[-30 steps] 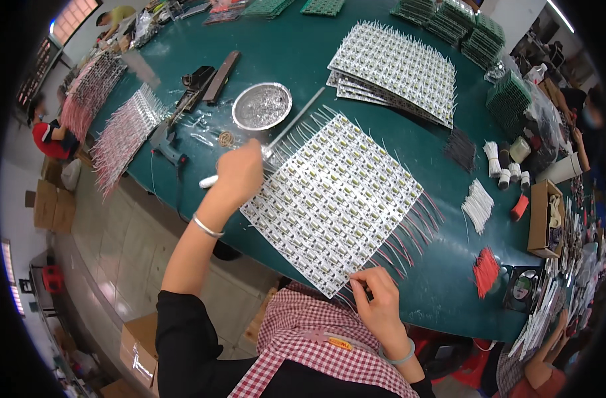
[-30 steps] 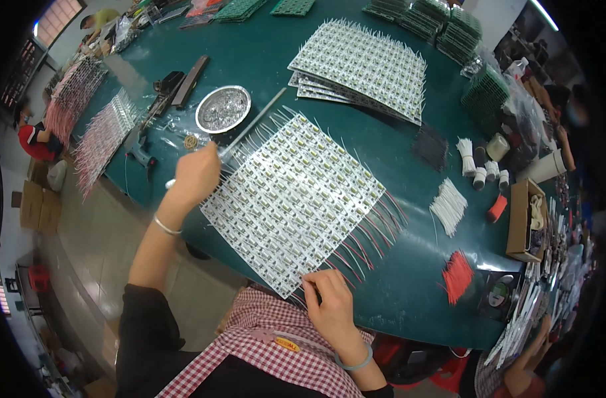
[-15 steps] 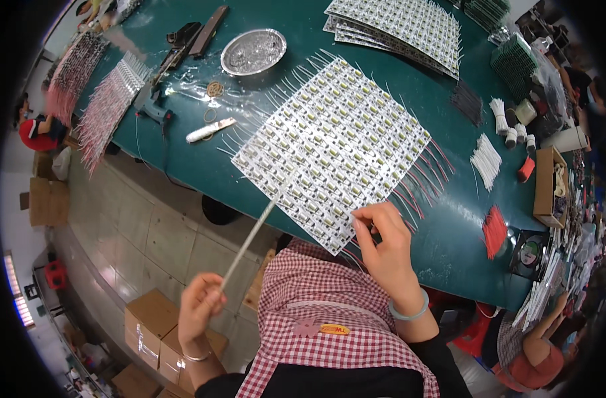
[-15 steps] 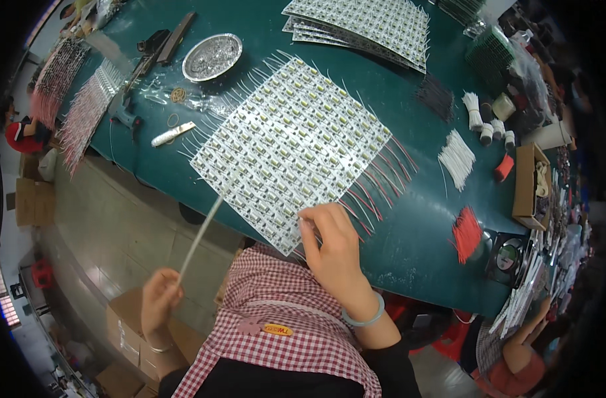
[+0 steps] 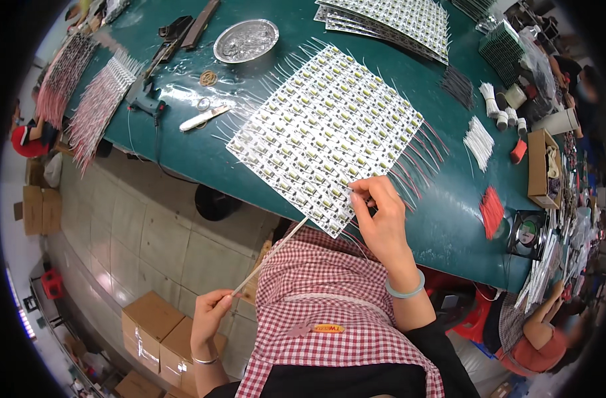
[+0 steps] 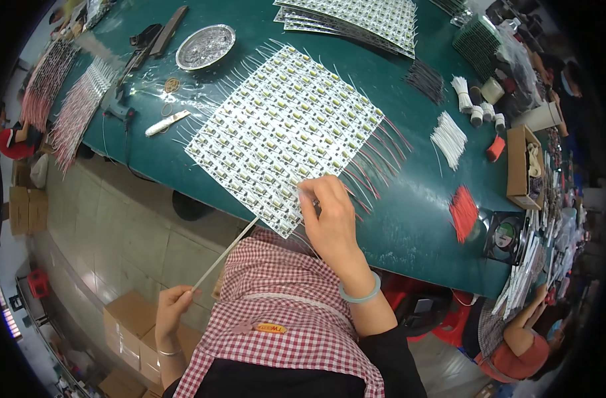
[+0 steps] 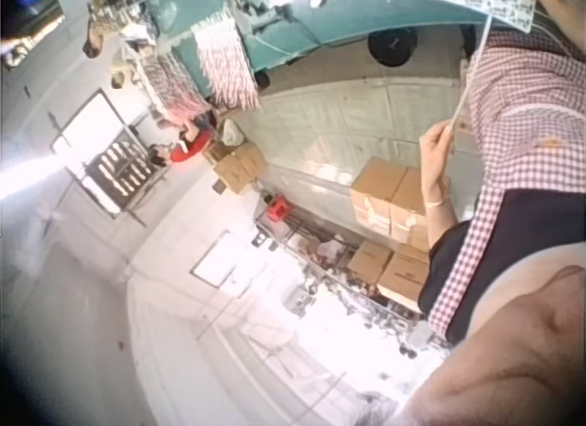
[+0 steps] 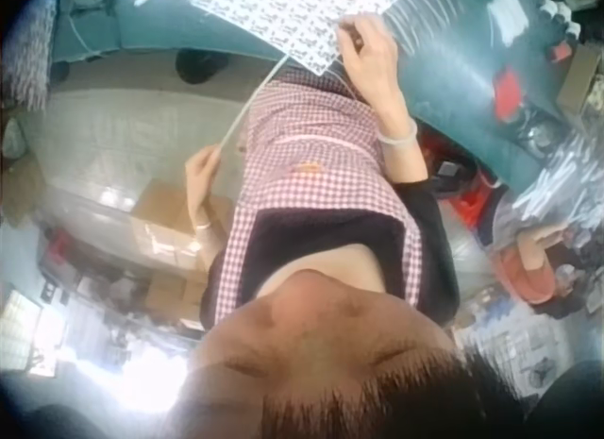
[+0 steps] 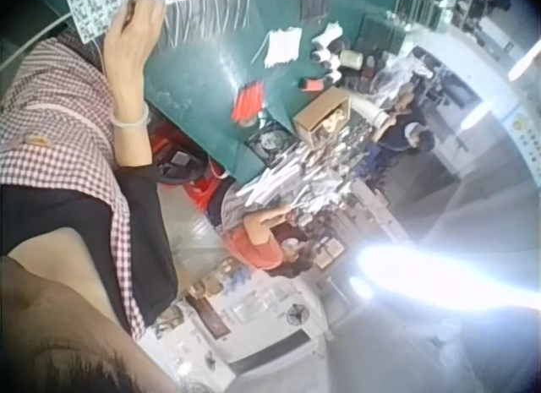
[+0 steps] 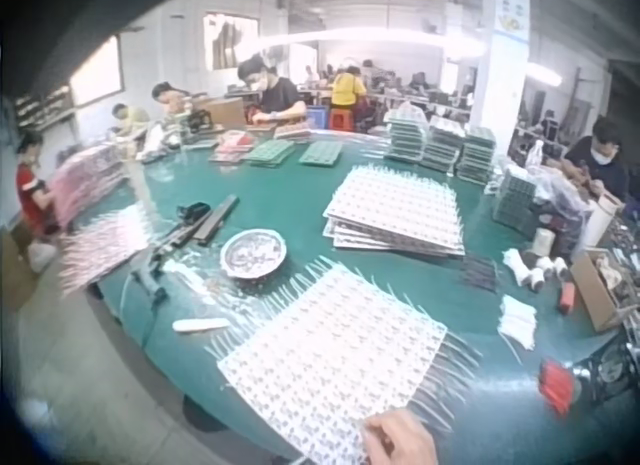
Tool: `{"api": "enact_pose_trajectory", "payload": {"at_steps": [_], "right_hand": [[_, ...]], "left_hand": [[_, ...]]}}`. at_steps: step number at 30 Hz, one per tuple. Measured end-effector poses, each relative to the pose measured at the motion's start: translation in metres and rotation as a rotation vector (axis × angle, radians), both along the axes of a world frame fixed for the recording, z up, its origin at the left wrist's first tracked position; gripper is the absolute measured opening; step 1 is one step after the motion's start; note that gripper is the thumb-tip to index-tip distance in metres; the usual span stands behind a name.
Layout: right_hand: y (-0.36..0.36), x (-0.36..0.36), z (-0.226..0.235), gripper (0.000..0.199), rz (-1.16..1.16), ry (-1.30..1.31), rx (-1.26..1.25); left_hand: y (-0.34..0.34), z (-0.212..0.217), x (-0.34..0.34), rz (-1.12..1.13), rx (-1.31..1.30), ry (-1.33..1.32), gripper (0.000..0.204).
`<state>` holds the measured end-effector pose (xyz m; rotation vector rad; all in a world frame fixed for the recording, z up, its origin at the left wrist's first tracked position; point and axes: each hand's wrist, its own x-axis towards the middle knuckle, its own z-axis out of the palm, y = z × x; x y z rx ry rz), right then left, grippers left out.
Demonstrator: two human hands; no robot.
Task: The person uses a soldering iron to attach red and white wires to a grid of LED modules on a circuit board. They pick up individual wires, place them on the board, and apply heat to secure them. The person works methodically across the board, handling the wires and the soldering iron with both hands.
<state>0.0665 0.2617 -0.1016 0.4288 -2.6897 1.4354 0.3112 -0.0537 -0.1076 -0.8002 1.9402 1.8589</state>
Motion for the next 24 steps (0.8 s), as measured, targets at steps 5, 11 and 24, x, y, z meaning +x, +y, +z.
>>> {"api": "enact_pose_trajectory", "payload": {"at_steps": [5,11,24], "right_hand": [[-0.001,0.003,-0.002,0.014,-0.016,-0.011,-0.005],[-0.001,0.003,-0.003,0.015,-0.015,-0.002,0.011],[0.002,0.003,-0.007,0.016,-0.021,0.001,-0.03]], "left_hand": [[-0.004,-0.011,0.001,0.021,-0.01,0.008,0.024],[-0.006,-0.02,0.007,0.053,0.045,0.02,0.025],[0.032,-0.005,-0.034,-0.016,-0.044,0.074,0.022]]}}
